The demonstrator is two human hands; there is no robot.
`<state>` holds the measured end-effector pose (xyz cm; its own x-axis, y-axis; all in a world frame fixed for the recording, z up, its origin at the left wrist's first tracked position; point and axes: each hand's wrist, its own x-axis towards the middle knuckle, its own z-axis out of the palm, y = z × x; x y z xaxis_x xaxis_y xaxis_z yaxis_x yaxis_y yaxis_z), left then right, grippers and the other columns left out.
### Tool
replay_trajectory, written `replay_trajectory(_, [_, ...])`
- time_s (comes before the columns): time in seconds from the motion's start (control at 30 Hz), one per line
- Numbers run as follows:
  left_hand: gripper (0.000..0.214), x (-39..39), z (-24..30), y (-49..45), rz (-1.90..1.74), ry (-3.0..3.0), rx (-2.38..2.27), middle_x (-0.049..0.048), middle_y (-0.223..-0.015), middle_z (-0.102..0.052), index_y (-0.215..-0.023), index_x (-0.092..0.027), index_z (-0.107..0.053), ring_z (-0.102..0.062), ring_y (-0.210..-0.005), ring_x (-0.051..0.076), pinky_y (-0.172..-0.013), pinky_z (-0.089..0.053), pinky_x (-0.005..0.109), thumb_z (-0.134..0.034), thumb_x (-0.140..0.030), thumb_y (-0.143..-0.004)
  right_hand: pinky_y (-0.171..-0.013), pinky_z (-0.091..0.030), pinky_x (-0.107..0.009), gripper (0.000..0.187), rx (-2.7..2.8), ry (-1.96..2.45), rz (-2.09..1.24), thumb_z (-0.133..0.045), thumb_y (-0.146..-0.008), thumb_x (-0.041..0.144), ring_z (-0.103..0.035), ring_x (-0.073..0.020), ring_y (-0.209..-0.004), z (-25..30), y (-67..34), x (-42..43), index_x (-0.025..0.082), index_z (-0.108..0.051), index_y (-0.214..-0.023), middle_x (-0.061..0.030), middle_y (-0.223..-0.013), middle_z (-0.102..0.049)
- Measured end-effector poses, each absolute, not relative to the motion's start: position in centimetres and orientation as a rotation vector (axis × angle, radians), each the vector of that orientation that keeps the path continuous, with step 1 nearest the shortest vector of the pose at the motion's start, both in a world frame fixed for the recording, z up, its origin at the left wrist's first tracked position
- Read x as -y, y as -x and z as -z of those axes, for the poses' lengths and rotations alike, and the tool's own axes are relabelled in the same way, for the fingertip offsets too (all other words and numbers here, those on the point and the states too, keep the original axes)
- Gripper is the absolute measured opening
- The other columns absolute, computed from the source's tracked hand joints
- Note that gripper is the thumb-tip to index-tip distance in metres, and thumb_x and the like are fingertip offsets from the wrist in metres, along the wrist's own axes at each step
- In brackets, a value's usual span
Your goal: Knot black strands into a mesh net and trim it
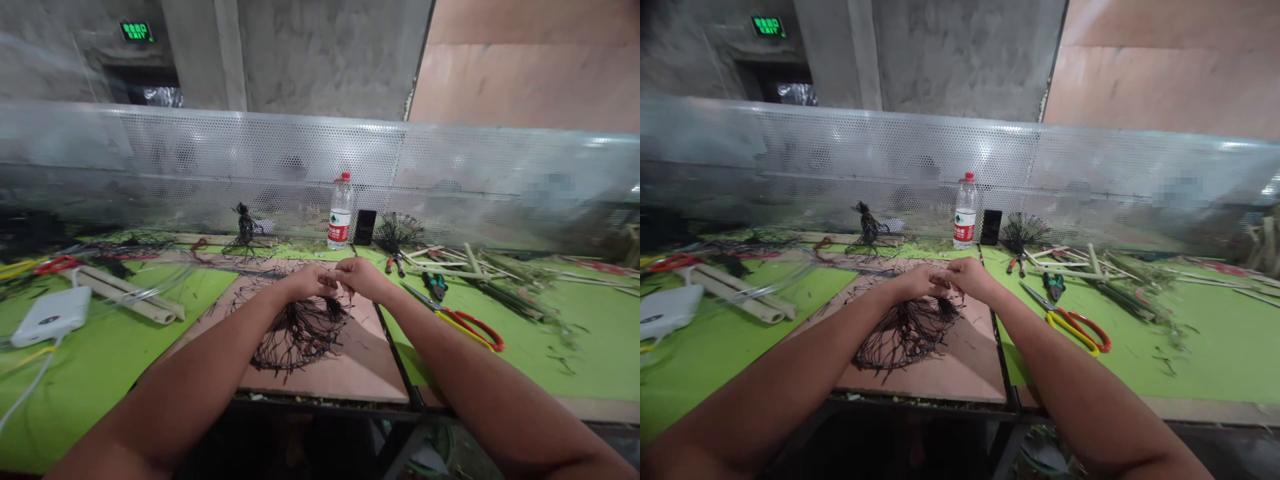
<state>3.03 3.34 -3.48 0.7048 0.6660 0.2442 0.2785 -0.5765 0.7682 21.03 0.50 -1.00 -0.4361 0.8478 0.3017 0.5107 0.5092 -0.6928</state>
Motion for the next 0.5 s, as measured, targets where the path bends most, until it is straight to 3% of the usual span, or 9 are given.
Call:
replay_trajectory(0.1, [0.045, -3.2, 3.4, -3.1, -0.742, -2.07, -0.683, 0.0072, -0.087, -0.066, -0.109, -0.013, -0.063, -0.06, -0.074, 0.015, -0.066, -0.046, 0.025, -0.069, -0.02, -0.065, -0.043, -0.032, -0.021, 0.033, 2.006, 1.15, -0.652, -0.054, -0.08, 0.039, -0.042, -0.0081, -0.041, 1.2, -21.5, -1.4, 0.017, -0.05, -0.055, 0.0027, -0.045, -0.05])
replay_trajectory(0.23, [0.084, -3.4, 3.5, -3.0, -0.744, -1.981, -0.768, 0.0036, -0.073, -0.063, -0.139, -0.013, -0.035, -0.059, -0.065, 0.014, -0.059, -0.045, 0.024, -0.071, -0.019, -0.064, -0.052, -0.039, -0.022, 0.027, 1.932, 1.08, -0.779, -0.058, -0.078, 0.038, -0.05, -0.0091, -0.054, 1.3, -21.9, -2.1, 0.016, -0.056, -0.063, -0.0007, -0.061, -0.06])
replay_trajectory(0.33, [0.097, -3.5, 3.7, -2.8, -0.706, -1.999, -0.782, 0.0034, -0.072, -0.064, -0.146, -0.015, -0.019, -0.06, -0.066, 0.015, -0.06, -0.044, 0.024, -0.072, -0.018, -0.064, -0.052, -0.042, -0.023, 0.025, 1.927, 1.038, -0.989, -0.061, -0.077, 0.038, -0.052, -0.0094, -0.053, 1.2, -21.9, -1.9, 0.015, -0.056, -0.066, -0.0018, -0.064, -0.061])
replay_trajectory(0.5, [0.102, -3.5, 3.9, -2.8, -0.71, -2.037, -0.767, -0.0004, -0.068, -0.061, -0.147, -0.016, -0.01, -0.057, -0.064, 0.014, -0.059, -0.042, 0.023, -0.072, -0.024, -0.067, -0.044, -0.041, -0.022, 0.019, 1.984, 1.055, -1.043, -0.069, -0.07, 0.031, -0.05, -0.0089, -0.045, 1.1, -21.8, -1.3, 0.016, -0.056, -0.071, 0.0029, -0.052, -0.054])
